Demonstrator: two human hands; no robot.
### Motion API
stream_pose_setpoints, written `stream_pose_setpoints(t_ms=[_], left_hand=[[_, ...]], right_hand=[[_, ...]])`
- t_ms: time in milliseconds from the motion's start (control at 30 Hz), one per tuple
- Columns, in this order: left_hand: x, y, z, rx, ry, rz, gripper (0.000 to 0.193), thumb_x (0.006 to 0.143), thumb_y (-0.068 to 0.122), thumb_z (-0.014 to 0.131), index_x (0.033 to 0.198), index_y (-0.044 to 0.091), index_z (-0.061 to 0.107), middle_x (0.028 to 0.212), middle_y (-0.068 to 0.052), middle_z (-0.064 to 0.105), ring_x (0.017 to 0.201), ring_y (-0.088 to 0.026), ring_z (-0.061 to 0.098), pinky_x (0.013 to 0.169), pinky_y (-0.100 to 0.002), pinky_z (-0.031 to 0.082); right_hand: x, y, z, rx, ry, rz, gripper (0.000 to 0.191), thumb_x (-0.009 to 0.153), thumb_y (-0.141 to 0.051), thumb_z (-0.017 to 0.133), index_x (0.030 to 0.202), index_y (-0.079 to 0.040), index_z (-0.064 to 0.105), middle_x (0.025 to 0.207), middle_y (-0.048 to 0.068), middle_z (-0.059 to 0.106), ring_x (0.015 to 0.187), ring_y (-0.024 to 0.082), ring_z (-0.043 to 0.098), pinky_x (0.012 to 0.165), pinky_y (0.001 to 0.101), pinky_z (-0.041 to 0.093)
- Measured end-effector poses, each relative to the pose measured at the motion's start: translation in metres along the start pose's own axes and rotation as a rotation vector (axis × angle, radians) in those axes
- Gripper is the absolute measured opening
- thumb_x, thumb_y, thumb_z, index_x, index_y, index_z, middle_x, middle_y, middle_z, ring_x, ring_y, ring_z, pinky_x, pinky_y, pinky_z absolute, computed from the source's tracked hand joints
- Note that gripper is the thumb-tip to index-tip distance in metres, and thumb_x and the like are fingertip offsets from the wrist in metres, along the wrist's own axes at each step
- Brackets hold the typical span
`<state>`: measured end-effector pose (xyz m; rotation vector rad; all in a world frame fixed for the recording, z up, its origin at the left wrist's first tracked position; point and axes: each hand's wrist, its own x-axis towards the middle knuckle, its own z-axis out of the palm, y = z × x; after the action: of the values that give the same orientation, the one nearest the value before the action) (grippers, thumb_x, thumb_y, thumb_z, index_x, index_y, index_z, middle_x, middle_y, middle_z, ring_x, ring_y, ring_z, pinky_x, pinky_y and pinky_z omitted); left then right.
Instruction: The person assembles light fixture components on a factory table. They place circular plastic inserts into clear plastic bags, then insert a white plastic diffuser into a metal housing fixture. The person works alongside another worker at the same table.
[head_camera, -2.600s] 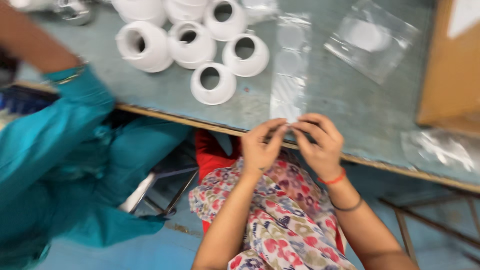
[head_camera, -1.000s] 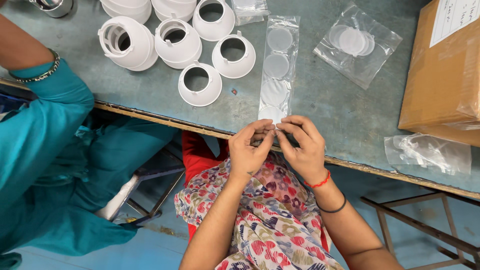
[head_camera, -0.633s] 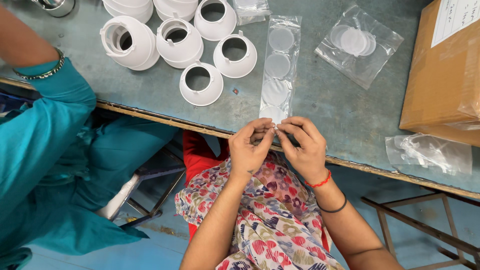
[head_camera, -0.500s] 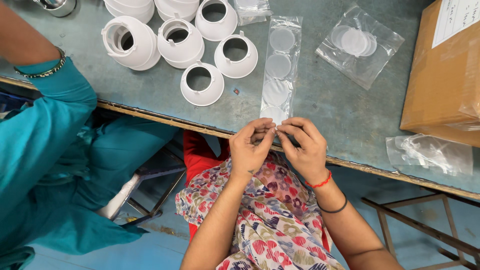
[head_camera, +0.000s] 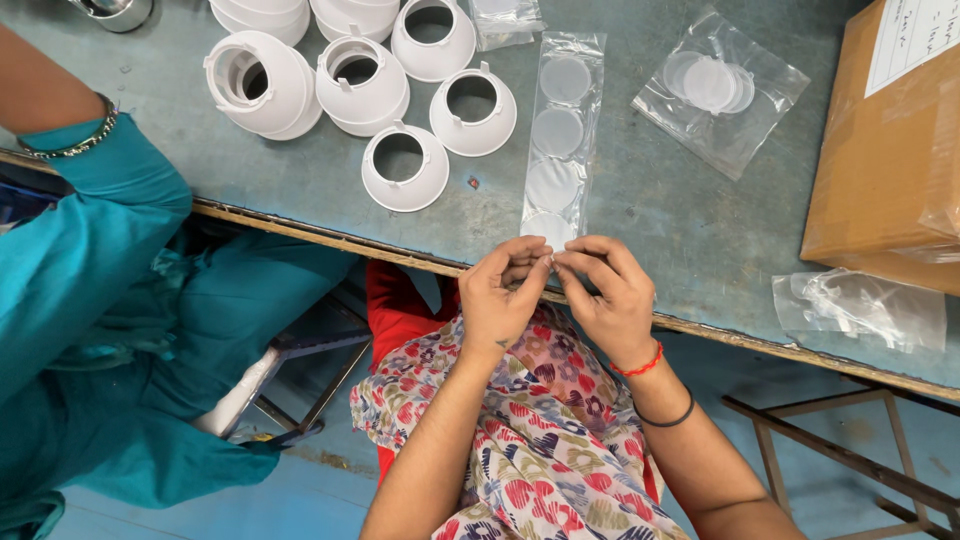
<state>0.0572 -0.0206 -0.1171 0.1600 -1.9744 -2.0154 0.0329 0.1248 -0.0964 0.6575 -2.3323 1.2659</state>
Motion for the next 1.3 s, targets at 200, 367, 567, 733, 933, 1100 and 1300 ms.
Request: stream_pose_setpoints(t_ms=[200,367,567,733,933,1100,1300], left_hand=[[0.001,0.001,0.0,0.012,0.001,-0.004,0.023,0.093,0.0,0.072,0.117,-0.003,0.071,0.104,-0.01,0.078,0.092,-0.012,0.076,0.08,-0.025,0.063],[0.002,0.001,0.0,-0.002,-0.001,-0.011,0.022,0.094,0.001,0.072,0.116,-0.003,0.071,0.104,-0.011,0.078,0.091,-0.012,0.076,0.08,-0.025,0.063],[-0.003,0.001,-0.001,-0.013,0.0,-0.012,0.022,0.094,0.0,0.071,0.116,-0.004,0.071,0.103,-0.011,0.078,0.091,-0.011,0.076,0.079,-0.025,0.063],[-0.002,-0.001,-0.001,-0.036,-0.006,-0.015,0.022,0.094,0.0,0.07,0.116,-0.004,0.071,0.104,-0.011,0.077,0.091,-0.011,0.075,0.079,-0.025,0.062],[-0.005,0.001,0.0,-0.006,0.002,-0.011,0.021,0.094,0.001,0.071,0.115,-0.003,0.071,0.102,-0.01,0.078,0.09,-0.011,0.076,0.079,-0.025,0.063],[-0.005,0.002,0.0,-0.017,0.003,-0.023,0.021,0.094,0.001,0.071,0.114,-0.002,0.072,0.102,-0.01,0.078,0.089,-0.01,0.075,0.078,-0.024,0.062],[-0.011,0.005,0.001,0.005,0.06,0.06,0.016,0.095,-0.001,0.07,0.111,-0.003,0.072,0.098,-0.006,0.073,0.084,-0.006,0.069,0.073,-0.02,0.057]], right_hand=[[0.0,0.001,0.001,0.024,0.013,-0.005,0.016,0.086,0.001,0.08,0.1,-0.003,0.075,0.11,0.009,0.069,0.092,0.02,0.073,0.077,0.0298,0.059],[0.0,0.001,0.001,0.021,0.025,-0.018,0.016,0.087,0.002,0.081,0.101,-0.002,0.075,0.11,0.009,0.069,0.093,0.02,0.073,0.078,0.0298,0.06],[-0.004,-0.002,0.002,0.04,0.024,-0.015,0.016,0.087,0.003,0.08,0.101,-0.002,0.075,0.109,0.009,0.069,0.092,0.019,0.073,0.078,0.0293,0.06],[-0.005,0.0,0.001,0.039,0.026,-0.019,0.016,0.087,0.003,0.08,0.102,-0.003,0.075,0.11,0.009,0.069,0.093,0.019,0.073,0.078,0.0292,0.06],[-0.007,-0.001,0.001,0.02,0.023,-0.029,0.017,0.086,0.003,0.081,0.102,-0.002,0.075,0.11,0.01,0.069,0.091,0.019,0.073,0.077,0.0292,0.059],[-0.006,-0.001,0.001,0.026,0.05,-0.045,0.019,0.088,0.003,0.081,0.103,-0.002,0.072,0.109,0.01,0.069,0.092,0.021,0.072,0.078,0.0299,0.059],[-0.014,0.005,-0.004,0.076,0.129,0.079,0.019,0.095,0.004,0.073,0.112,0.001,0.067,0.12,0.015,0.066,0.103,0.022,0.069,0.087,0.0321,0.058]])
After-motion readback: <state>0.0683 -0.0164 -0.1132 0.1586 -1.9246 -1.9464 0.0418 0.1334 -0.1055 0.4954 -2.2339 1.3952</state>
